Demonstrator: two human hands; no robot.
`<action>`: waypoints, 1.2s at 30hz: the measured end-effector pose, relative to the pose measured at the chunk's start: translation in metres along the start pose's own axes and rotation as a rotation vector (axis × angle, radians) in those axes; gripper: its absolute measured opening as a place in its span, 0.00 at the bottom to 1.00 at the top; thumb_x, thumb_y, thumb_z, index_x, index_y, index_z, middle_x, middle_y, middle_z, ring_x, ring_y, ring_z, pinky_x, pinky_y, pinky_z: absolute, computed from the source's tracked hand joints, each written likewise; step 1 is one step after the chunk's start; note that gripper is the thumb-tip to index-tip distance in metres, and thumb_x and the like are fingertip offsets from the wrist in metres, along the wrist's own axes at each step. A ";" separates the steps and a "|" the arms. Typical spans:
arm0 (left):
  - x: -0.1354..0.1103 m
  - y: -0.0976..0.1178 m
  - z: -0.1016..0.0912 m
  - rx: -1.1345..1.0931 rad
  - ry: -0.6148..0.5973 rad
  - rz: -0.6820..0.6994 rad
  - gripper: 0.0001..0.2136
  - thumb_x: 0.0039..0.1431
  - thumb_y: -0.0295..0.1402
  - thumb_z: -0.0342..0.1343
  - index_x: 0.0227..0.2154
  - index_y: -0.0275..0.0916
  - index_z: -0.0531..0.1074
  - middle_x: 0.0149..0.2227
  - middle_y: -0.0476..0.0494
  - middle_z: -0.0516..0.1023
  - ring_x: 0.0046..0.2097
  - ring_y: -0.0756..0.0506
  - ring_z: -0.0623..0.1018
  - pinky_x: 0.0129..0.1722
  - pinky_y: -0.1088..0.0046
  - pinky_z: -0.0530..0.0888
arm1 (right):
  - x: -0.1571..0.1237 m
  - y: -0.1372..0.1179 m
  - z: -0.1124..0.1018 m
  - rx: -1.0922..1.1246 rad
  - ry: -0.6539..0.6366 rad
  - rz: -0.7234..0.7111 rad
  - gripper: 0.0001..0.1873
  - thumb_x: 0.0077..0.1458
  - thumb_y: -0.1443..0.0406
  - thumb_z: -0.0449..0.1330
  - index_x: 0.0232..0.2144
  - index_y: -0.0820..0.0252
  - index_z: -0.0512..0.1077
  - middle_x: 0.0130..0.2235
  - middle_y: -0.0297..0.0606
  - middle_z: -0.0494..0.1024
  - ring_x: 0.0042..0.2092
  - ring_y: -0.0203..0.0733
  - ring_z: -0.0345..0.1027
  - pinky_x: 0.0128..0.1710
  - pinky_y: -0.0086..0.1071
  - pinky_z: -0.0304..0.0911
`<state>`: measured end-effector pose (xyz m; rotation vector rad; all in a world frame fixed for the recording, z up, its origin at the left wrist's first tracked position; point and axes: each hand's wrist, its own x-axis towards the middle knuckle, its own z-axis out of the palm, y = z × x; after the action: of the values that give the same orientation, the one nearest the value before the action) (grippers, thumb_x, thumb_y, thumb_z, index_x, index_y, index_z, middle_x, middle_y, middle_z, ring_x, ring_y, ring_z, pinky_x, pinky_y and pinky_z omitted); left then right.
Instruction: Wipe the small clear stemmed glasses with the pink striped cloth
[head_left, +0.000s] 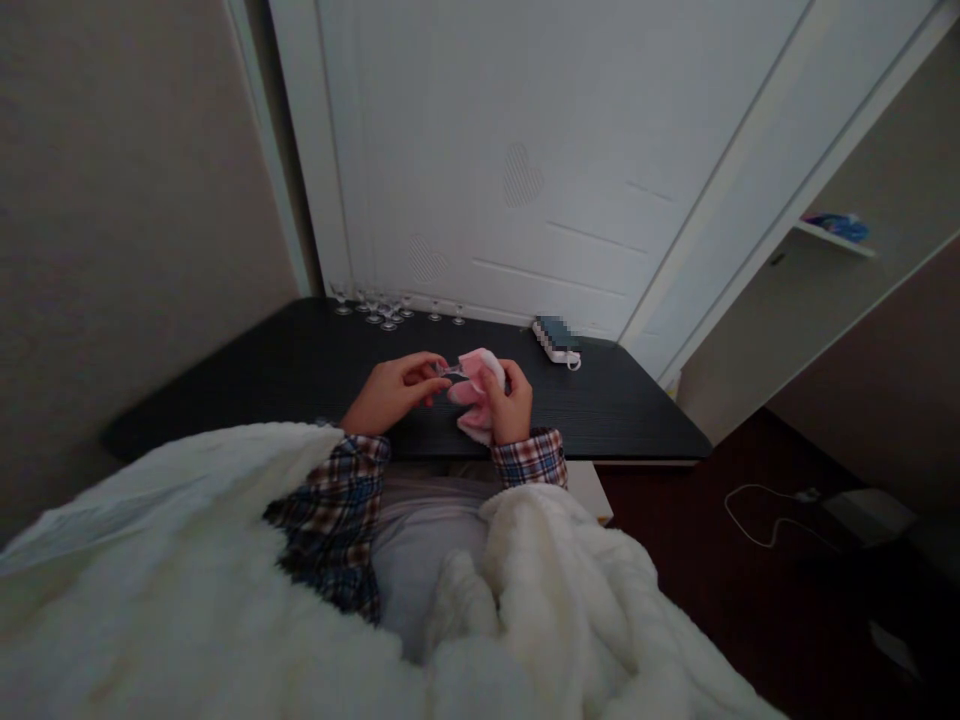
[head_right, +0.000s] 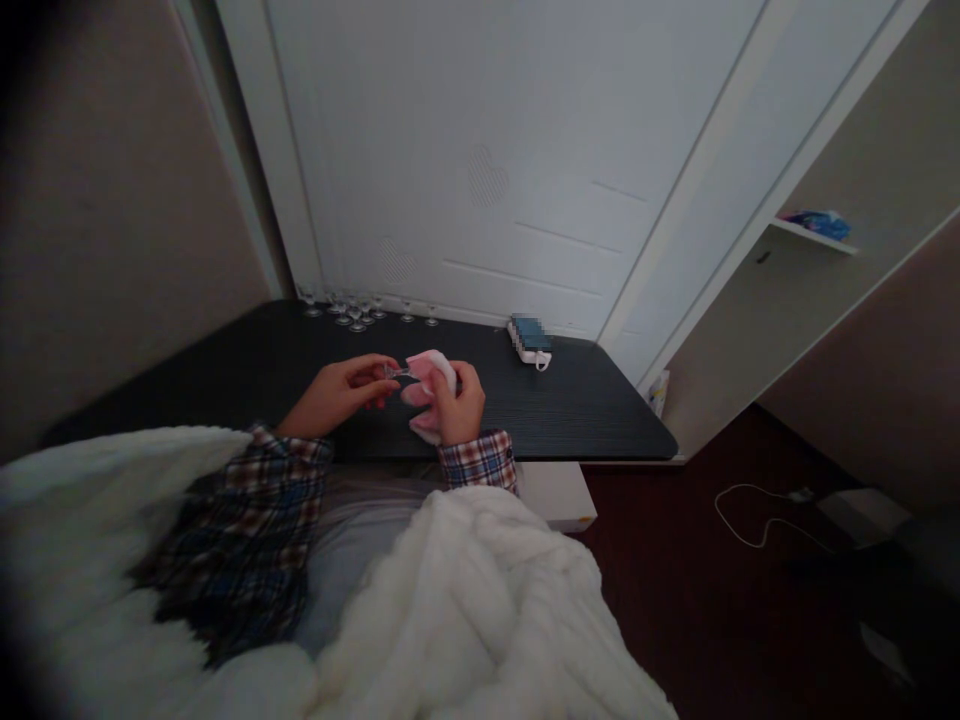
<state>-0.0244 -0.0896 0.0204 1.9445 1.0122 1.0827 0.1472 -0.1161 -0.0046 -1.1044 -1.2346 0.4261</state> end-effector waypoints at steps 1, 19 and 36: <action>0.000 0.000 0.000 0.002 0.006 -0.007 0.21 0.47 0.48 0.59 0.40 0.38 0.73 0.29 0.48 0.75 0.25 0.49 0.73 0.25 0.76 0.69 | 0.000 0.000 0.000 0.003 0.005 0.005 0.11 0.52 0.57 0.57 0.29 0.58 0.70 0.30 0.31 0.71 0.34 0.36 0.62 0.36 0.29 0.59; -0.001 0.002 -0.002 0.056 0.010 -0.032 0.22 0.54 0.50 0.54 0.41 0.36 0.75 0.25 0.47 0.76 0.25 0.49 0.73 0.23 0.76 0.67 | -0.001 -0.003 0.000 0.017 -0.006 0.039 0.11 0.51 0.56 0.58 0.28 0.59 0.70 0.28 0.30 0.70 0.32 0.35 0.62 0.34 0.29 0.58; -0.001 0.006 -0.002 -0.001 0.003 -0.028 0.21 0.55 0.48 0.54 0.44 0.37 0.73 0.27 0.48 0.74 0.25 0.50 0.73 0.22 0.77 0.68 | 0.000 -0.005 -0.001 -0.001 -0.021 0.036 0.11 0.51 0.57 0.57 0.29 0.59 0.71 0.29 0.30 0.70 0.32 0.36 0.62 0.34 0.29 0.58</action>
<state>-0.0245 -0.0934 0.0257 1.9231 1.0376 1.0704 0.1464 -0.1188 -0.0010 -1.1267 -1.2354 0.4658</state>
